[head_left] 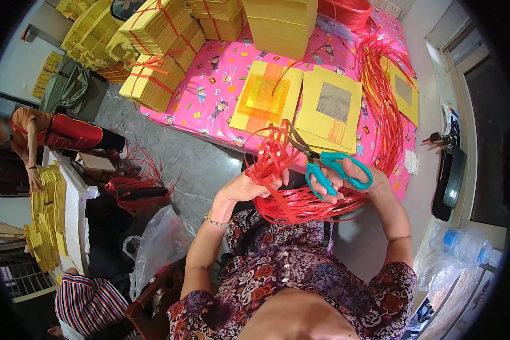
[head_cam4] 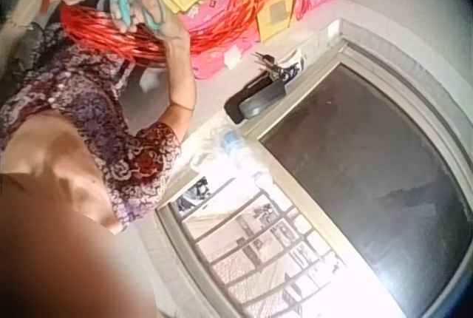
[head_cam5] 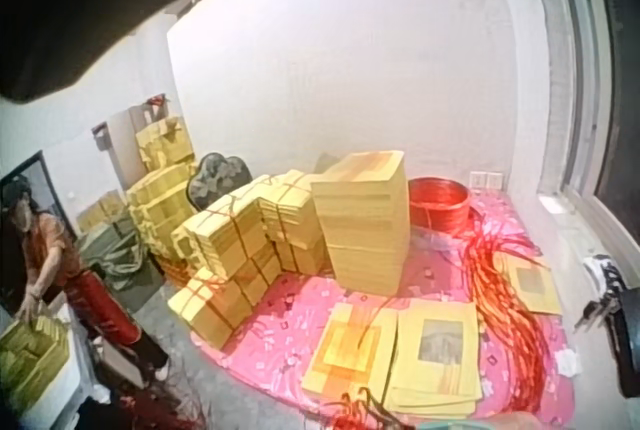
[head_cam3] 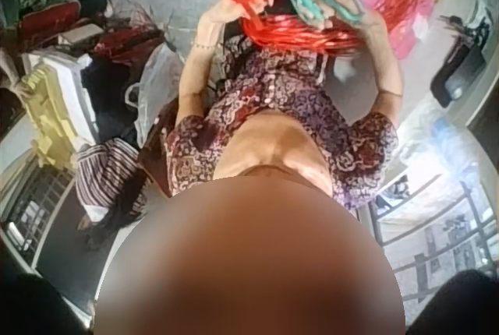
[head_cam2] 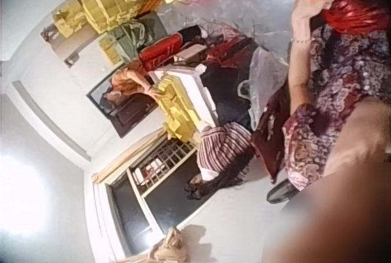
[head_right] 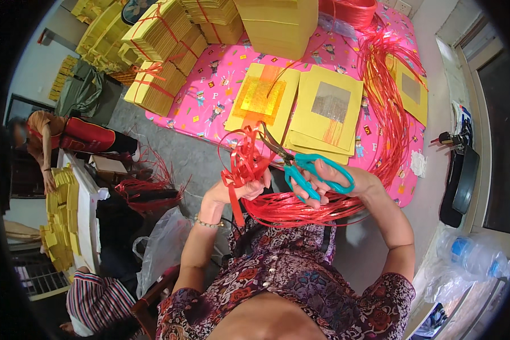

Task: Cutting and organizing red plastic strips used for binding large stacks of paper.

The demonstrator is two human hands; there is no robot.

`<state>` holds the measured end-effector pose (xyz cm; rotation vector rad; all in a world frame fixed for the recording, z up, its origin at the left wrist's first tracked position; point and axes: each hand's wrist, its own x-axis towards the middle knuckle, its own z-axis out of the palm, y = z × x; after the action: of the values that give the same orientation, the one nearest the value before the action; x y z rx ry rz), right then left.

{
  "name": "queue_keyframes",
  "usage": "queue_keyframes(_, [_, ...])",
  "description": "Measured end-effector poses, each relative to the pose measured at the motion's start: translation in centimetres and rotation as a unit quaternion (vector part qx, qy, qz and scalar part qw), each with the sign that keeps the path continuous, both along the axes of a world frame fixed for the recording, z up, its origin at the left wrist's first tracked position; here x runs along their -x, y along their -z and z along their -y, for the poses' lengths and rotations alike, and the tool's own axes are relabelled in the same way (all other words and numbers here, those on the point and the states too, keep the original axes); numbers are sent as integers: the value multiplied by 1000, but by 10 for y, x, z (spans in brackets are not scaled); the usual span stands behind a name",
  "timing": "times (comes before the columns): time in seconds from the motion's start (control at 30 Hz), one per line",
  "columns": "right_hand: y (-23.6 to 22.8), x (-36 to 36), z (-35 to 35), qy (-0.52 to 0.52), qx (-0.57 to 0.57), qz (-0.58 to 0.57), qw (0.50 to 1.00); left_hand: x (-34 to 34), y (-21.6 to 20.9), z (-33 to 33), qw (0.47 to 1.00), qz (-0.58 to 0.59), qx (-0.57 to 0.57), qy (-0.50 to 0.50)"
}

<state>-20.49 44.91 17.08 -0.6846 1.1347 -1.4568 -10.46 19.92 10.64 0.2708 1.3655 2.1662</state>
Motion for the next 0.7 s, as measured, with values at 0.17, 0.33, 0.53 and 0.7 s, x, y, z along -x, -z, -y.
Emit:
queue_keyframes(0.17, [-2,8,1,8,12,-16,1000,3,2,1,999,-11,29,31])
queue_keyframes(0.33, [6,7,1,37,19,13,999,2,5,-1,999,16,33,25])
queue_keyframes(0.53, [3,10,-7,32,-19,10,999,3,3,3,1000,-3,7,20])
queue_keyframes(0.7, [4,14,-14,-2,20,46,999,8,15,8,990,29,-108,87])
